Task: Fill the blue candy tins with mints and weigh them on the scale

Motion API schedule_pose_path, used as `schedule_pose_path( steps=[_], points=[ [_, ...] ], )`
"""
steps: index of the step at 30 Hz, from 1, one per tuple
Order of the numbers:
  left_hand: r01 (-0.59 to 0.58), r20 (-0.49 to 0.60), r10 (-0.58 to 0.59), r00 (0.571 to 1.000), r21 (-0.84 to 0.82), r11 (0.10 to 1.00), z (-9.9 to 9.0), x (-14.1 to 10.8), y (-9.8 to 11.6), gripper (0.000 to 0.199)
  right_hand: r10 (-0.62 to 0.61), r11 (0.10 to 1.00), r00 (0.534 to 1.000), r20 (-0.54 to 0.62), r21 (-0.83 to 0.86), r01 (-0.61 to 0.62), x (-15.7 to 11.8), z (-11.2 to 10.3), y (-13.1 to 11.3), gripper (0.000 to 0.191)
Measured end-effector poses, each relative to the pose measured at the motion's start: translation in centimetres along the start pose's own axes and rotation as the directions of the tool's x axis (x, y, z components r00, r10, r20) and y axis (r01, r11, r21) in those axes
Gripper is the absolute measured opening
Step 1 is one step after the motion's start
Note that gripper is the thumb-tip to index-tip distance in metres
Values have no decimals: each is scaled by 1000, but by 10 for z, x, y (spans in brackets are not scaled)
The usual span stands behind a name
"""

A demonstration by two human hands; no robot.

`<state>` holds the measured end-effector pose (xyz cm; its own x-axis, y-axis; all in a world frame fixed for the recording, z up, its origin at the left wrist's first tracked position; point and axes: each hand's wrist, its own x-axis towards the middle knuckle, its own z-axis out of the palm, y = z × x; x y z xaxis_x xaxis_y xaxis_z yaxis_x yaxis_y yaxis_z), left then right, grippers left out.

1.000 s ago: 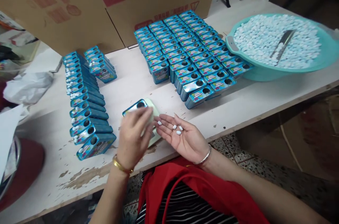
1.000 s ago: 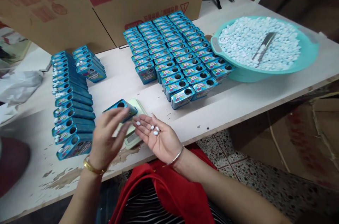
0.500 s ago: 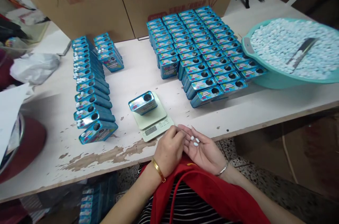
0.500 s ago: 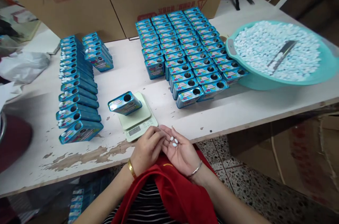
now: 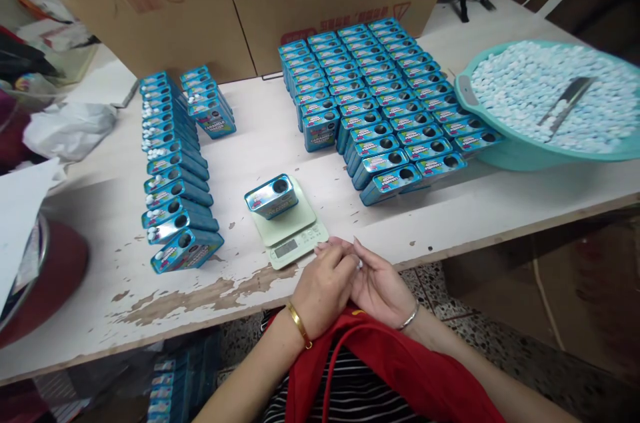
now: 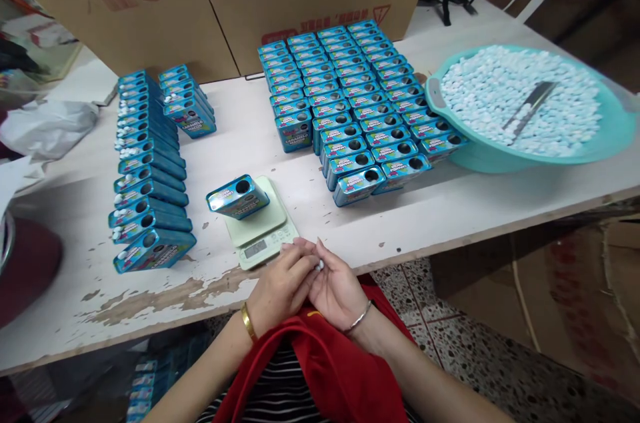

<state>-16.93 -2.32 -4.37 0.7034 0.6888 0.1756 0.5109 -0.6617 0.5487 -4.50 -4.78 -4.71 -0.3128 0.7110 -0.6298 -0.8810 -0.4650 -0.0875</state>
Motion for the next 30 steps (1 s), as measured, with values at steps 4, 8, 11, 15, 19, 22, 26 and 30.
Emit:
schedule_pose_path(
  steps=[4, 8, 11, 15, 19, 22, 26, 30],
  points=[
    [-27, 22, 27, 999, 34, 999, -9, 5, -3, 15, 0, 1000, 1000, 15, 2, 0, 5, 7, 1, 31],
    [-73, -49, 75, 996, 48, 996, -19, 8, -5, 12, 15, 1000, 999, 35, 11, -15, 10, 17, 1, 38],
    [-101, -130, 102, 986, 20, 995, -38, 12, -9, 13, -22, 998, 998, 53, 63, 19, 14, 25, 0, 39],
    [-12, -355, 62, 933, 142, 990, -78, 25, -26, 13, -45, 997, 999, 13, 57, 44, 17, 30, 0, 35],
    [66, -477, 55, 877, 233, 970, -102, 41, -50, 8, -37, 999, 999, -28, 28, 38, 18, 29, -1, 31],
    [111, -504, 20, 864, 229, 967, -104, 45, -60, 6, -53, 998, 998, -42, 29, 54, 18, 27, -5, 32],
    [173, -594, -53, 803, 146, 974, -100, 36, -55, 7, -58, 998, 997, -42, 0, 59, 17, 21, -10, 30],
    [152, -573, -55, 818, 123, 981, -94, 21, -42, 11, -26, 998, 1000, -18, -66, 25, 18, 11, -8, 23]
  ],
)
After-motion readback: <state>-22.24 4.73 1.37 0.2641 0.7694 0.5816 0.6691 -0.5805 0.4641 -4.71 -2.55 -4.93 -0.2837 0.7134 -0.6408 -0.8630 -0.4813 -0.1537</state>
